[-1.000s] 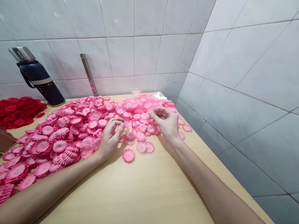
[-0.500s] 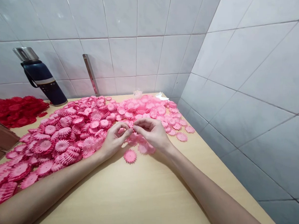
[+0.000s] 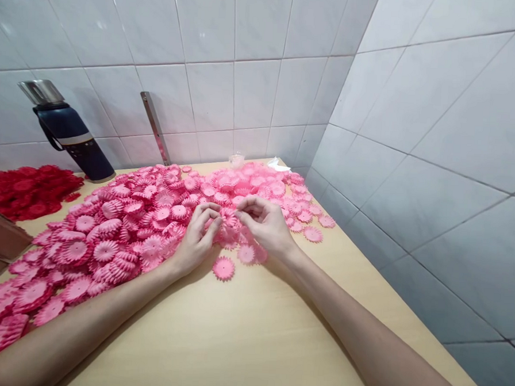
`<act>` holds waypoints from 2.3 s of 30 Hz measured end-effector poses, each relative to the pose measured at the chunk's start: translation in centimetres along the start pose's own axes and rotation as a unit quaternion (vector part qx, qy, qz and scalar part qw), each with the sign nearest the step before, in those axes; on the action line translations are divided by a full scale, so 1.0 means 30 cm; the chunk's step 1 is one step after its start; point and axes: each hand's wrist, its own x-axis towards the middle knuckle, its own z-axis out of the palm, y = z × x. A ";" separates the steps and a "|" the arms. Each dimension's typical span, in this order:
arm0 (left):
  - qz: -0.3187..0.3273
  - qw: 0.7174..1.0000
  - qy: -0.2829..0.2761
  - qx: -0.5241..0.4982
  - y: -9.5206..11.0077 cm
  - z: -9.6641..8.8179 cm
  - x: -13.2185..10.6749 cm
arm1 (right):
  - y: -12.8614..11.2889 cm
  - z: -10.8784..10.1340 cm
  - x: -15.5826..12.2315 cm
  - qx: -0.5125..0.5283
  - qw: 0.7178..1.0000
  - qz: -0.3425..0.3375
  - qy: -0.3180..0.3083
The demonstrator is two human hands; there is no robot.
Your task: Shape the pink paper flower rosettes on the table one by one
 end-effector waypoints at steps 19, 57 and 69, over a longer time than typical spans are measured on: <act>-0.029 0.999 0.017 -0.042 -0.004 -0.001 0.004 | 0.004 0.010 -0.003 0.009 1.000 0.021 0.019; 0.002 1.000 0.005 -0.021 -0.003 -0.006 0.010 | 0.006 0.020 -0.011 0.074 0.996 0.048 -0.028; 0.003 0.999 0.043 -0.001 -0.016 -0.001 0.003 | 0.036 -0.054 0.041 0.044 0.984 0.001 0.171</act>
